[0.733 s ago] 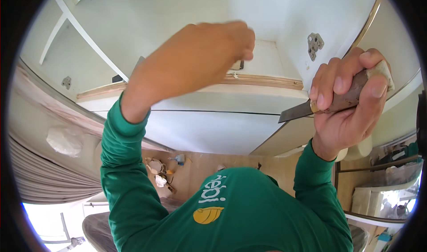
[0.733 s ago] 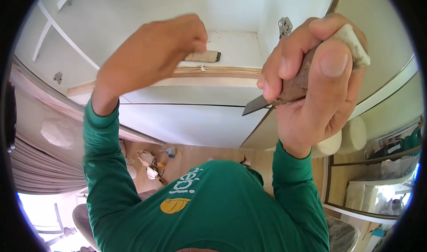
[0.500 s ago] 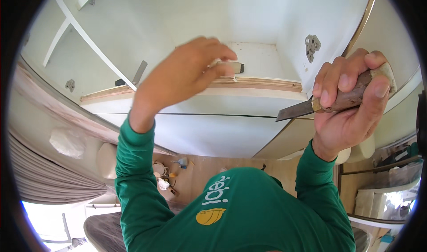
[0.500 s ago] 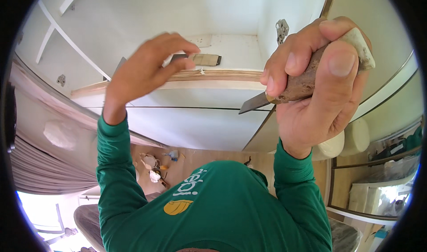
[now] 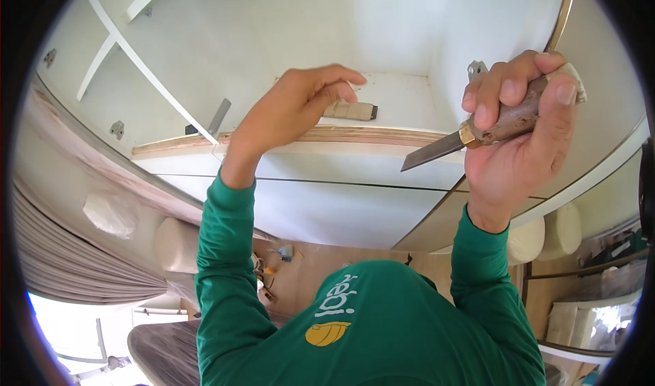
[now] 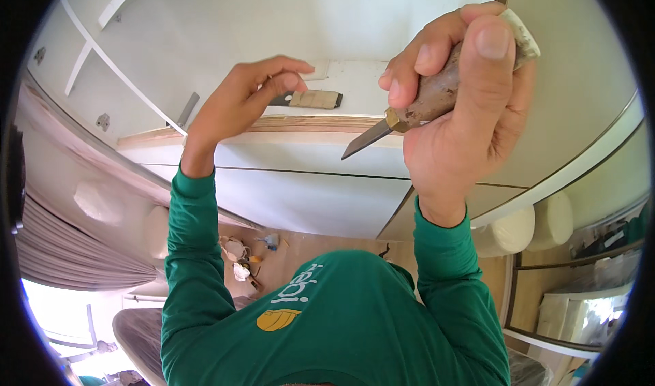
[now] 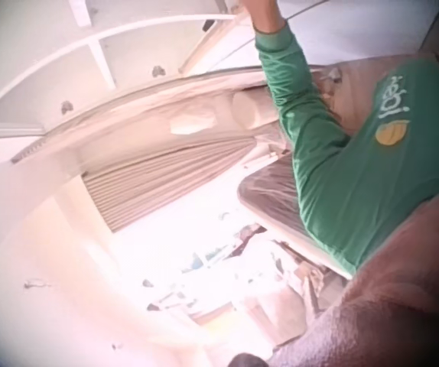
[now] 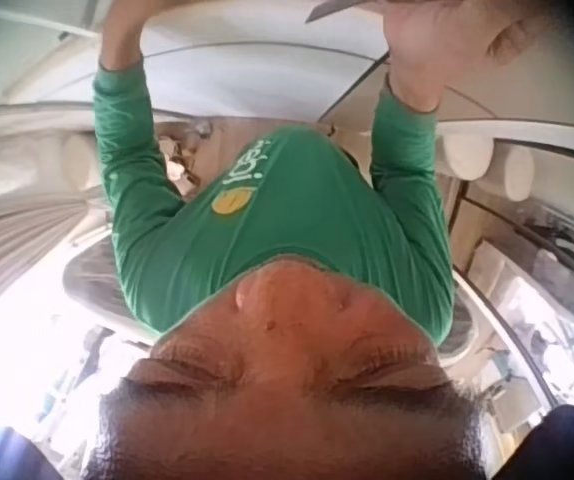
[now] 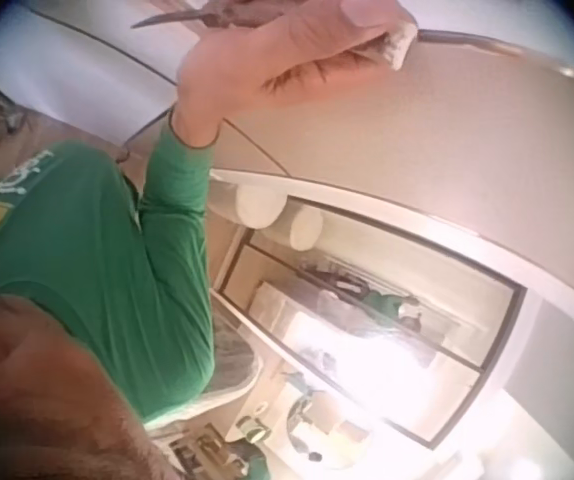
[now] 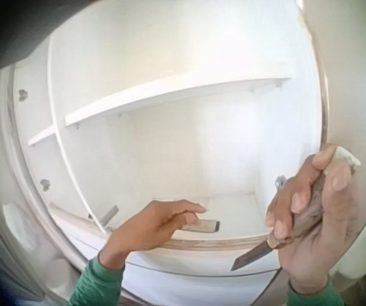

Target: The person scrapes the edge of a white cabinet with a scraper tool.

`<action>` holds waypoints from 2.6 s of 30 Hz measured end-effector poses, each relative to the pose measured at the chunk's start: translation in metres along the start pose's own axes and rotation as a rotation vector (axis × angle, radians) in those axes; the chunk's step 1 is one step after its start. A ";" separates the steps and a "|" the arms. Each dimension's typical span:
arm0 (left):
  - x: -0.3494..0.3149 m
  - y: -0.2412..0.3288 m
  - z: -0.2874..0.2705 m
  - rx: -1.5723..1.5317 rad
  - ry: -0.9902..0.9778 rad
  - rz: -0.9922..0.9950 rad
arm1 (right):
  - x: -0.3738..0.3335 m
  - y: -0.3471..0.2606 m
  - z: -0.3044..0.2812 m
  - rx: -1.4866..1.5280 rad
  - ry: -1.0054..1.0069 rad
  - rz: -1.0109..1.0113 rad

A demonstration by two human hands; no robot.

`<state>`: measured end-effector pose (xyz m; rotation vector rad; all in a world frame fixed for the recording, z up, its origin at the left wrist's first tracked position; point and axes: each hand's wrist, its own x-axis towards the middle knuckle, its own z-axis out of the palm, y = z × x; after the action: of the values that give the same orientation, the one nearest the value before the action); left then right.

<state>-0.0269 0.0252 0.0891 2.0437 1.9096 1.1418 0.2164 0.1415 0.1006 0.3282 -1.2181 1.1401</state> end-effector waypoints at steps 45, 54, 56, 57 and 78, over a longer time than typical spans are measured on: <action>-0.090 0.013 0.020 0.427 0.326 0.021 | 0.006 -0.034 0.009 -1.524 -1.311 0.330; -0.099 0.002 0.049 0.391 0.396 -0.052 | -0.002 -0.012 -0.001 -1.447 -1.355 0.249; -0.099 0.003 0.052 0.409 0.394 -0.077 | -0.002 -0.008 -0.003 -1.439 -1.331 0.208; -0.100 0.002 0.053 0.418 0.394 -0.073 | -0.004 -0.005 -0.006 -1.426 -1.311 0.160; -0.090 0.043 0.072 -0.226 0.518 -0.009 | 0.006 -0.020 -0.005 -0.695 -1.142 1.065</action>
<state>0.0574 -0.0359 0.0233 1.7337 1.8601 1.9339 0.2351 0.1395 0.1105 -0.3402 -2.9114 1.2896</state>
